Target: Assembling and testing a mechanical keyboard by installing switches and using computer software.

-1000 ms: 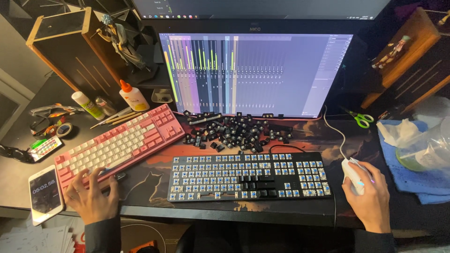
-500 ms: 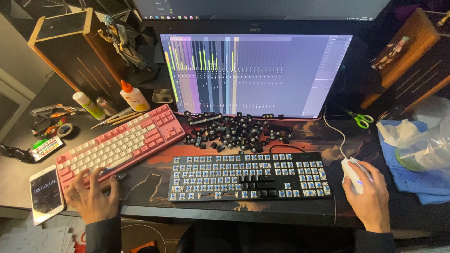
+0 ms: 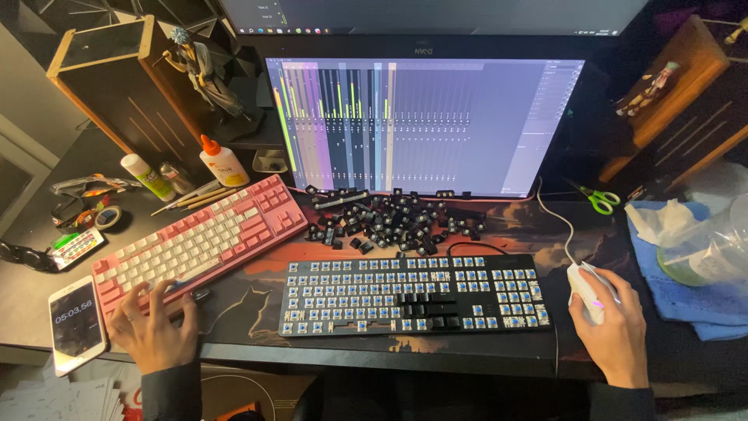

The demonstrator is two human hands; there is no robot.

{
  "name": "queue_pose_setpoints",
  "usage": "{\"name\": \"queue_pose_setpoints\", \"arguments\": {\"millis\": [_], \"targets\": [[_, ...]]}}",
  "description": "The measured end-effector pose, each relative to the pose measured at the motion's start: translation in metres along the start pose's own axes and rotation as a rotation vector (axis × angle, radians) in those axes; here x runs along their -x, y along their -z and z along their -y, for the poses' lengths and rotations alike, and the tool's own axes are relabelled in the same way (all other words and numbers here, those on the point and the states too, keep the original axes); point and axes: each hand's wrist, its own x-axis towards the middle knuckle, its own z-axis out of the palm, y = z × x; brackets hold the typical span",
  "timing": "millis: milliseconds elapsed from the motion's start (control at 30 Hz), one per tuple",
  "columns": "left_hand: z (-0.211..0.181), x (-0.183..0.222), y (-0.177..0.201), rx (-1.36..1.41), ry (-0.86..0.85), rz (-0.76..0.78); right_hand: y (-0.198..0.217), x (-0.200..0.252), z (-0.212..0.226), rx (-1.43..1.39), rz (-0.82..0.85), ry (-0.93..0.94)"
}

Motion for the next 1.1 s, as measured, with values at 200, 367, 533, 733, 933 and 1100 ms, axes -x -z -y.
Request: {"name": "queue_pose_setpoints", "arguments": {"millis": [200,367,533,733,933,1100], "targets": [[-0.003,-0.001,0.002,-0.003,-0.011,-0.012,0.004,-0.007,0.006,-0.04,0.028,0.025],[-0.005,-0.001,0.003,0.009,-0.023,-0.042,0.002,-0.006,0.006,-0.07,0.022,0.024],[0.0,0.0,-0.002,0.002,-0.014,-0.028,0.006,-0.007,0.01,-0.059,0.054,-0.002],[-0.001,-0.002,0.002,0.026,-0.023,-0.024,-0.001,-0.005,0.0,-0.062,0.014,0.054],[-0.007,-0.003,0.005,0.042,-0.014,-0.037,0.002,-0.008,0.002,-0.052,0.027,0.034],[-0.014,-0.006,0.012,0.062,0.036,-0.005,-0.008,-0.011,-0.011,0.006,0.072,0.032]]}}
